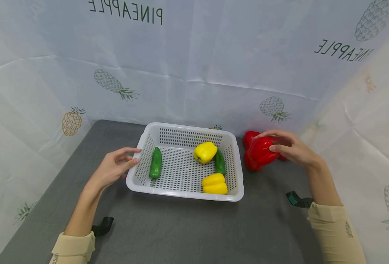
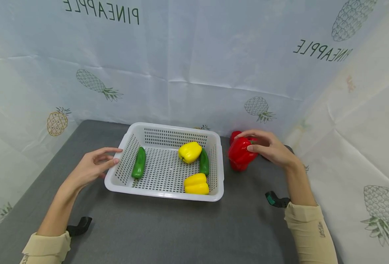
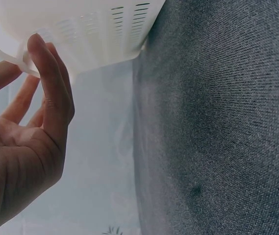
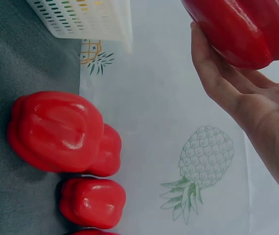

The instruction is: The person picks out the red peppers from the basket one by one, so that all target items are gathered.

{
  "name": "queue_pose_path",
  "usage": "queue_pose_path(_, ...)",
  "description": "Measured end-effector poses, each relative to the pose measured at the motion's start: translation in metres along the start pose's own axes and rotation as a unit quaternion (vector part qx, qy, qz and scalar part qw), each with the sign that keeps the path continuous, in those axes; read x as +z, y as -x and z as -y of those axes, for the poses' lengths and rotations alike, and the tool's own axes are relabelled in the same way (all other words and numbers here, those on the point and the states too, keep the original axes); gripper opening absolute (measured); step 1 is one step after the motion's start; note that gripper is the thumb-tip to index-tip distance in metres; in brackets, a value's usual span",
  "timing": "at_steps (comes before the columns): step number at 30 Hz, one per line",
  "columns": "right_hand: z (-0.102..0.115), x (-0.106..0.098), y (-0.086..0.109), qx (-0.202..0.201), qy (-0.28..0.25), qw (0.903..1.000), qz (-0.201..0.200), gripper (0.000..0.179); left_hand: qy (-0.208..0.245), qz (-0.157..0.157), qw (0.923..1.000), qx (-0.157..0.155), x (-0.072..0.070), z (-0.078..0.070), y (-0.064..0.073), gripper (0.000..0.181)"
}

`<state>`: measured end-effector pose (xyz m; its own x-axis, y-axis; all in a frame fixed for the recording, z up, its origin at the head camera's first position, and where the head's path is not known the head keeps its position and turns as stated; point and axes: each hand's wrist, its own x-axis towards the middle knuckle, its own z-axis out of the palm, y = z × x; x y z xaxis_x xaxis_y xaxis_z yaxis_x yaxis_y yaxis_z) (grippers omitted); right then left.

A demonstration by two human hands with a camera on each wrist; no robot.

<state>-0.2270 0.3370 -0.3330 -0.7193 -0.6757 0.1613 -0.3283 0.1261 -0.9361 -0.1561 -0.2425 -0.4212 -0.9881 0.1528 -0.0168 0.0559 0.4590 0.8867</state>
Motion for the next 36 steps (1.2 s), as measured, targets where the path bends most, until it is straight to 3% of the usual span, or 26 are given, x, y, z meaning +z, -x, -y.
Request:
queue_pose_path(13,-0.012,-0.008,0.022,-0.001,-0.015,0.9998,-0.012,0.053,0.000,0.001,1.0000,0.002,0.000,0.001,-0.001,0.051)
queue_pose_path(29,-0.029,-0.019,0.050,0.062,-0.005,0.9933,-0.097,0.046,0.003,0.002,1.0000,0.006,0.000,0.001,-0.001,0.050)
queue_pose_path(36,-0.041,-0.025,0.060,0.077,-0.005,0.9935,-0.084,0.048,0.004,0.003,1.0000,0.005,0.000,0.002,-0.001,0.050)
